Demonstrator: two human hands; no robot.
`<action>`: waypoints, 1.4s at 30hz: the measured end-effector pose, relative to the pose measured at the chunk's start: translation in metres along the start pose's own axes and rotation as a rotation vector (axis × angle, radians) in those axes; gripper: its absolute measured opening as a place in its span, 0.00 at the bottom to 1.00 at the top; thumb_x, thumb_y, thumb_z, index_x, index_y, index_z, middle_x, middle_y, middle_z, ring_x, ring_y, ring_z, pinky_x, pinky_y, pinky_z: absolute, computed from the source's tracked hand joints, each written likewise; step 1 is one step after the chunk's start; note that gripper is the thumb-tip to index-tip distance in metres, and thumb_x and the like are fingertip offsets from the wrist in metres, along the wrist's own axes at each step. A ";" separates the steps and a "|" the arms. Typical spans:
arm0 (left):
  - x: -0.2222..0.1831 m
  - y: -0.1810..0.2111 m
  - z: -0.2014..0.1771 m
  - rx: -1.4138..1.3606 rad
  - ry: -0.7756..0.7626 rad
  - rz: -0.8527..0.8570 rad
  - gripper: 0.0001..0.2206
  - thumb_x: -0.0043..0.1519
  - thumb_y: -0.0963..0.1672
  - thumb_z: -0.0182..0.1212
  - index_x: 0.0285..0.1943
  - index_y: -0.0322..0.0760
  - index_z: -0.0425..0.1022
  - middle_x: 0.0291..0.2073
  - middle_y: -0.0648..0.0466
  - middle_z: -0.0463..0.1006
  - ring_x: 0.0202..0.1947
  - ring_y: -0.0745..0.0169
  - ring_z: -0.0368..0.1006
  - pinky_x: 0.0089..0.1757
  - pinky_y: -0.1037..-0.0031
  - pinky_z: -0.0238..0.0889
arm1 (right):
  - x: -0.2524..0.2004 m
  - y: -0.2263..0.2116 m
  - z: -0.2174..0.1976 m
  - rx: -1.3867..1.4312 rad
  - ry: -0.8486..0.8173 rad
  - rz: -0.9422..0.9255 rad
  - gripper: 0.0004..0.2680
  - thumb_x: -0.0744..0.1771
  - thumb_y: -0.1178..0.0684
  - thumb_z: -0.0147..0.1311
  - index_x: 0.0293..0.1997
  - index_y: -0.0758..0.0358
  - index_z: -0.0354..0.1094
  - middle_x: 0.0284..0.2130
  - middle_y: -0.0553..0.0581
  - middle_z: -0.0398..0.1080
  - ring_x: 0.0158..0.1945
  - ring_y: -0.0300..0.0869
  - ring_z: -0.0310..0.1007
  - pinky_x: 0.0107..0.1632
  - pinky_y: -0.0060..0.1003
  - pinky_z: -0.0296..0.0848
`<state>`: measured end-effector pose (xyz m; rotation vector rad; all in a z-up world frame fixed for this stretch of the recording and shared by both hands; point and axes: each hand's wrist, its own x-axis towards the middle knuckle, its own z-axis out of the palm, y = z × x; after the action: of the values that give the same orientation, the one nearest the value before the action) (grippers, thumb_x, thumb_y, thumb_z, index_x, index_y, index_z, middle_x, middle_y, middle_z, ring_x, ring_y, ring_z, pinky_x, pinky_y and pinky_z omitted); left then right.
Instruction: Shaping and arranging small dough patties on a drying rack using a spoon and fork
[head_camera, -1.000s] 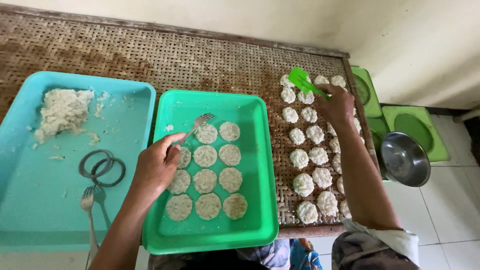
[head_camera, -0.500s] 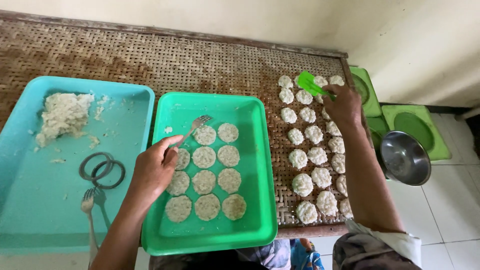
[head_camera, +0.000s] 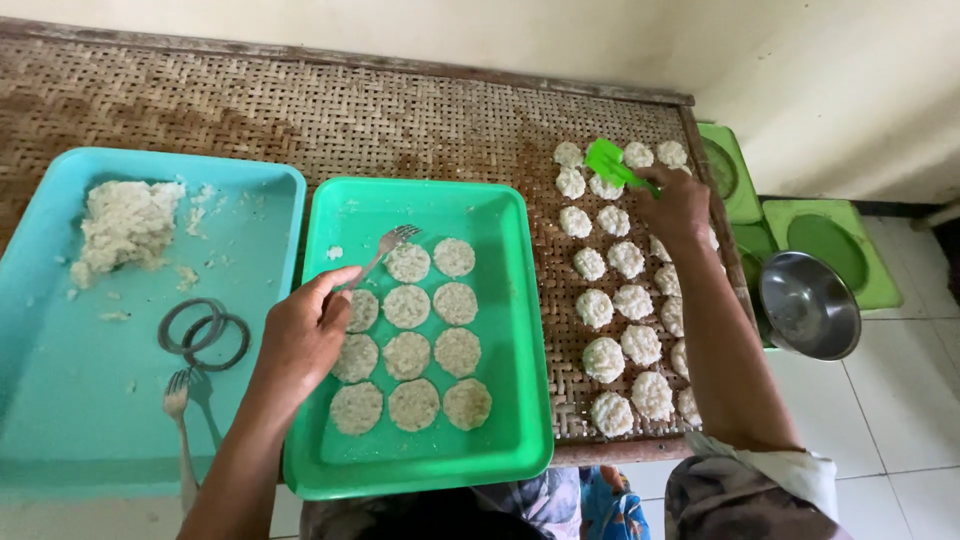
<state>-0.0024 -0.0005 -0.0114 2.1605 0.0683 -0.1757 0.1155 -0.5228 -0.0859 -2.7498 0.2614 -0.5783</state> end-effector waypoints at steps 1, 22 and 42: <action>-0.001 -0.002 -0.001 -0.001 0.005 -0.003 0.18 0.64 0.43 0.53 0.62 0.53 0.80 0.42 0.44 0.83 0.43 0.41 0.78 0.49 0.54 0.70 | -0.004 -0.005 -0.015 0.002 -0.002 -0.005 0.10 0.64 0.51 0.63 0.50 0.40 0.79 0.38 0.58 0.78 0.45 0.59 0.78 0.53 0.52 0.75; -0.062 -0.088 -0.015 0.084 0.479 0.384 0.08 0.68 0.42 0.56 0.53 0.32 0.70 0.41 0.46 0.73 0.38 0.47 0.70 0.40 0.59 0.64 | -0.285 -0.192 -0.036 0.644 -0.095 0.220 0.12 0.66 0.48 0.53 0.41 0.70 0.70 0.68 0.67 0.62 0.71 0.55 0.62 0.65 0.52 0.67; -0.077 -0.099 -0.024 0.014 0.427 0.269 0.09 0.68 0.42 0.56 0.53 0.30 0.73 0.39 0.47 0.77 0.37 0.52 0.71 0.39 0.62 0.64 | -0.286 -0.205 -0.006 0.569 -0.121 0.162 0.05 0.63 0.64 0.57 0.37 0.66 0.66 0.68 0.65 0.62 0.22 0.32 0.55 0.19 0.27 0.62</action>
<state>-0.0876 0.0763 -0.0675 2.1630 0.0197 0.4414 -0.1218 -0.2641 -0.1132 -2.1789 0.2423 -0.3694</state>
